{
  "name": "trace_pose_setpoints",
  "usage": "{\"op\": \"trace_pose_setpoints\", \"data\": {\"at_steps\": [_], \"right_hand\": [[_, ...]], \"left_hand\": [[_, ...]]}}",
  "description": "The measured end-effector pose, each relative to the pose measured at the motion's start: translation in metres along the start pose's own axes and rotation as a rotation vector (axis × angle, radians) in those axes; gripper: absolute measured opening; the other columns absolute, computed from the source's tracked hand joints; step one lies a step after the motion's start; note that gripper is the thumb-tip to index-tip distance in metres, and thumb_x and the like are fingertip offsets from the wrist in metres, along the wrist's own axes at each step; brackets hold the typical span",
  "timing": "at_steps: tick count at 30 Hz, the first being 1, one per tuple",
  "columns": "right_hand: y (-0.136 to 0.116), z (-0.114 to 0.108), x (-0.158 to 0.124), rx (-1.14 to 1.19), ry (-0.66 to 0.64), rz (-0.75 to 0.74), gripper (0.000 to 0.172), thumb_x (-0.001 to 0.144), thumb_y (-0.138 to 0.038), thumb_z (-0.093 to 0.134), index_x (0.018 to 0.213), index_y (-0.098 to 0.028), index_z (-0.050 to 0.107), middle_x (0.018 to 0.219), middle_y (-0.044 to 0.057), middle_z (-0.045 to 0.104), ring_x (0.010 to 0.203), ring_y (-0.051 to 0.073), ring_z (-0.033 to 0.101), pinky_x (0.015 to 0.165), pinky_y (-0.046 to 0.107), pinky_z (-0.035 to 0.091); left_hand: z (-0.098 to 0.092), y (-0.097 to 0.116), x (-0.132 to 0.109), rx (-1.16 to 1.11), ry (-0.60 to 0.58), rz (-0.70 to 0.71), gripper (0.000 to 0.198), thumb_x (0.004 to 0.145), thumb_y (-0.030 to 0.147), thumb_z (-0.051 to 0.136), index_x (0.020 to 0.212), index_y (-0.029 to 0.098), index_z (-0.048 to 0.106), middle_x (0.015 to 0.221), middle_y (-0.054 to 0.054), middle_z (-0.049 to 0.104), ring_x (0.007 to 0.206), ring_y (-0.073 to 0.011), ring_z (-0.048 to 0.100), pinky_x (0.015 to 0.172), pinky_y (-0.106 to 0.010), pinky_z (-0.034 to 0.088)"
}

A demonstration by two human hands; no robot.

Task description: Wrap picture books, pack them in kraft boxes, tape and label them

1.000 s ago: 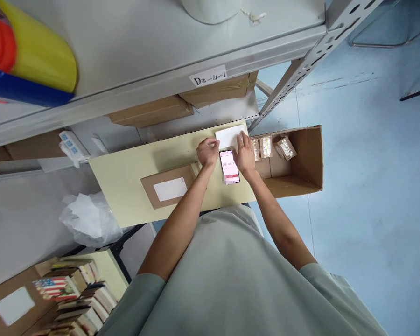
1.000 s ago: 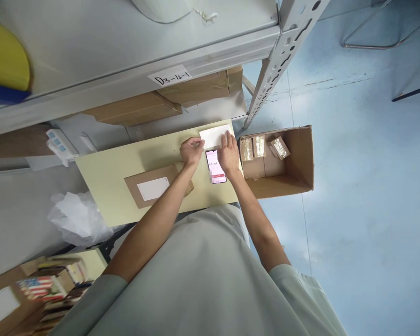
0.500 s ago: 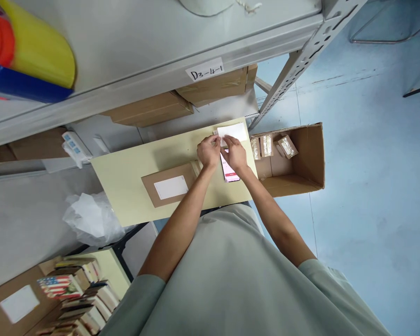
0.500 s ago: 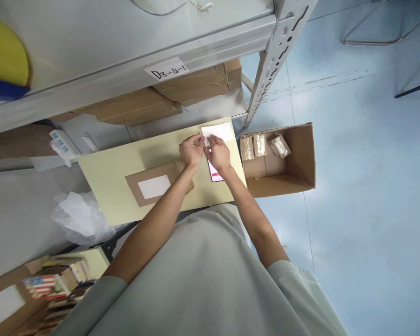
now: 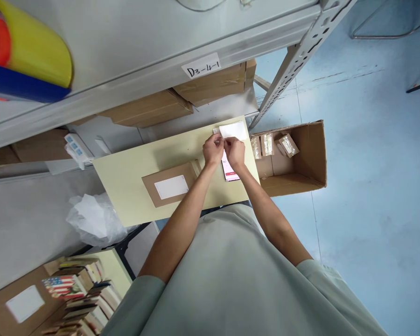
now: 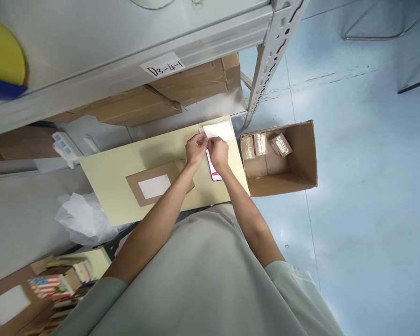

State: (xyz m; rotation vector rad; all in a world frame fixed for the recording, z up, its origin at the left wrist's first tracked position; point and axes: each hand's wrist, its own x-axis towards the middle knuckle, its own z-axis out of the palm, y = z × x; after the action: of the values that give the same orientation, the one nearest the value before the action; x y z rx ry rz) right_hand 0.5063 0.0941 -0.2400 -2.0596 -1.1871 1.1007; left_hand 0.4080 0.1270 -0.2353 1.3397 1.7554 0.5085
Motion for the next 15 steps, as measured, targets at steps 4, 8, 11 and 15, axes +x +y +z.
{"op": "trace_pose_setpoints", "data": {"at_steps": [4,8,11,15], "right_hand": [[0.009,0.0,0.003,0.308,0.015,0.155,0.025,0.096,-0.039,0.071,0.087,-0.018,0.083,0.094,0.008,0.086,0.092,0.025,0.08,0.087,0.032,0.058],[0.018,-0.01,0.006,0.471,0.011,0.202,0.037,0.089,-0.053,0.079,0.083,-0.017,0.079,0.088,0.006,0.084,0.085,0.022,0.077,0.081,0.03,0.059],[0.022,-0.023,0.007,0.388,0.007,0.121,0.039,0.092,-0.055,0.078,0.089,-0.017,0.079,0.091,0.008,0.083,0.086,0.023,0.076,0.083,0.033,0.06],[0.019,-0.029,0.008,0.146,-0.034,-0.042,0.031,0.097,-0.045,0.077,0.108,-0.017,0.081,0.115,0.013,0.082,0.096,0.025,0.077,0.092,0.036,0.06]], "left_hand": [[-0.002,-0.003,0.001,0.008,-0.006,-0.019,0.013,0.097,0.024,0.071,0.104,0.023,0.081,0.106,-0.005,0.085,0.107,-0.0249,0.079,0.099,-0.032,0.059],[-0.002,-0.009,0.008,-0.017,0.007,-0.049,0.012,0.096,0.028,0.072,0.102,0.022,0.082,0.104,-0.007,0.085,0.101,-0.0244,0.08,0.096,-0.033,0.06],[0.002,-0.015,0.017,-0.101,0.003,-0.108,0.016,0.094,0.029,0.075,0.106,0.021,0.082,0.102,-0.007,0.085,0.097,-0.023,0.08,0.092,-0.031,0.062],[0.009,-0.018,0.024,-0.196,-0.021,-0.125,0.025,0.091,0.03,0.081,0.111,0.015,0.082,0.097,-0.009,0.084,0.085,-0.0199,0.079,0.083,-0.03,0.065]]}}
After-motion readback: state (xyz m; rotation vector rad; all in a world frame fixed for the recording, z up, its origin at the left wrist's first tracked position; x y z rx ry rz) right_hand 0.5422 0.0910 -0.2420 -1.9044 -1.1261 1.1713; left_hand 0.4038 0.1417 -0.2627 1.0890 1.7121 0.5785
